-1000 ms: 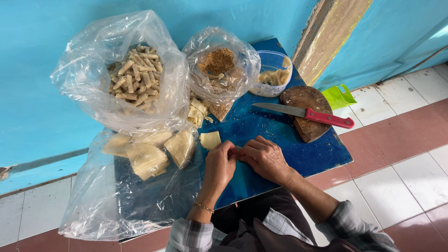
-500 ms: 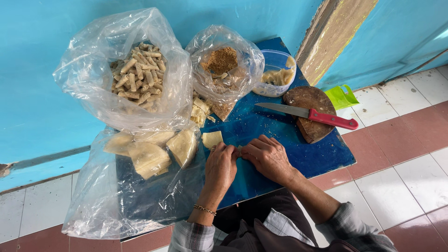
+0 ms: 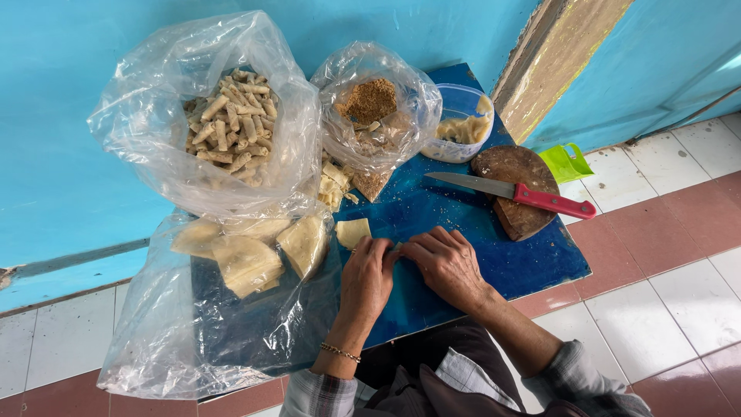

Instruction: The person sits at a small blue table and folds filled pastries from square dough wrappers. They spoon a brown filling onto a wrapper, fold it into a triangle, press the edges closed, and set the finished pastry on a pile of completed ones, repeating the cycle.

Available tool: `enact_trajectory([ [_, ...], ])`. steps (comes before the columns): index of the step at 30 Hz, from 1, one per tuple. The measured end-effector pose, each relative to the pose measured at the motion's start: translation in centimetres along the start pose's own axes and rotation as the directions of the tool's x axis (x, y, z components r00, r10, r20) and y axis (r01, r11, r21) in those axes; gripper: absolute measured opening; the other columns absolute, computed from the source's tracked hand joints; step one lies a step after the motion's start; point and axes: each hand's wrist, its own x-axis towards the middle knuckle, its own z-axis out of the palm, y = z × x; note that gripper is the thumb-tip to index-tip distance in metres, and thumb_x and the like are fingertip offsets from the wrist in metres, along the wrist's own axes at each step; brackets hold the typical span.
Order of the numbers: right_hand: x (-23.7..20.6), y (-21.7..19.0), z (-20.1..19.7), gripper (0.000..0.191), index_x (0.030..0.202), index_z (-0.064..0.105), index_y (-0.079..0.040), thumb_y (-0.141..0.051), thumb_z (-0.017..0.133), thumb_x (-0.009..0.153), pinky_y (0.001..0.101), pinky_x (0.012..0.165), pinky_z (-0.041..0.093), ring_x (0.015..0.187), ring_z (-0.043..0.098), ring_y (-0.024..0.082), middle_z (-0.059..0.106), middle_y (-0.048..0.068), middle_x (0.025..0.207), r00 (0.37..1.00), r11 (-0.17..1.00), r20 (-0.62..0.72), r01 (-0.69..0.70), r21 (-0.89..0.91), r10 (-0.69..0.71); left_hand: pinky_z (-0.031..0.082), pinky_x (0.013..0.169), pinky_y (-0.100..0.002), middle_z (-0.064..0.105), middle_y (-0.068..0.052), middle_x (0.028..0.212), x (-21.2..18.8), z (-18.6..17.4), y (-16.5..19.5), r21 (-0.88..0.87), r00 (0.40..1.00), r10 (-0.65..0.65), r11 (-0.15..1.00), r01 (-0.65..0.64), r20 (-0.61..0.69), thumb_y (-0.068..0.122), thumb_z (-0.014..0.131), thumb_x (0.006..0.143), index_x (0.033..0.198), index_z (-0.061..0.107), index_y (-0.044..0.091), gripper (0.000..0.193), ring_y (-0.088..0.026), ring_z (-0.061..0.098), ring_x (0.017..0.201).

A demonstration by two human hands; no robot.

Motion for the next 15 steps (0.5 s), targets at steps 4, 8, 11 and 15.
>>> enact_trajectory([
  [4,0.7,0.6,0.1,0.035,0.108,0.076,-0.016,-0.006,0.076,0.074,0.0374,0.076,0.048,0.101,0.063,0.021,0.072,-0.001,0.112,0.999,0.999,0.039,-0.011,-0.05,0.013,0.056,0.083,-0.04,0.064,-0.01,0.101,-0.4,0.0,0.1,0.059,0.993,0.113,0.992,-0.11,-0.041,0.007,0.072,0.088,0.111,0.068,0.005,0.023,-0.031,0.067,0.1],
  [8,-0.2,-0.7,-0.6,0.052,0.124,0.072,-0.014,-0.002,0.07,0.073,0.0397,0.094,0.049,0.12,0.061,0.025,0.07,0.002,0.127,0.999,0.993,0.015,0.04,-0.115,-0.038,0.057,0.083,-0.038,0.066,-0.01,0.105,-0.2,0.5,-0.1,0.056,0.998,0.055,0.997,-0.053,-0.033,0.006,0.069,0.093,0.122,0.066,0.007,0.029,-0.029,0.069,0.098],
  [11,-0.6,-1.7,-0.6,0.046,0.131,0.065,-0.01,-0.024,0.071,0.088,0.0524,0.11,0.039,0.127,0.058,0.027,0.066,0.008,0.134,0.997,0.976,0.013,0.08,-0.202,-0.079,0.058,0.075,-0.037,0.066,-0.012,0.106,0.1,0.5,-0.4,-0.086,0.993,-0.047,0.996,0.038,-0.105,0.004,0.066,0.095,0.128,0.063,0.004,0.032,-0.028,0.07,0.093],
  [15,1.3,-0.5,-0.2,0.056,0.126,0.064,-0.007,-0.042,0.07,0.082,0.0584,0.107,0.034,0.125,0.056,0.033,0.064,0.012,0.131,0.997,0.98,0.05,0.068,-0.188,-0.06,0.062,0.068,-0.031,0.068,-0.011,0.107,0.0,0.2,-0.4,-0.311,0.958,-0.125,0.949,0.04,-0.258,0.004,0.06,0.1,0.13,0.062,0.004,0.03,-0.02,0.072,0.088],
])
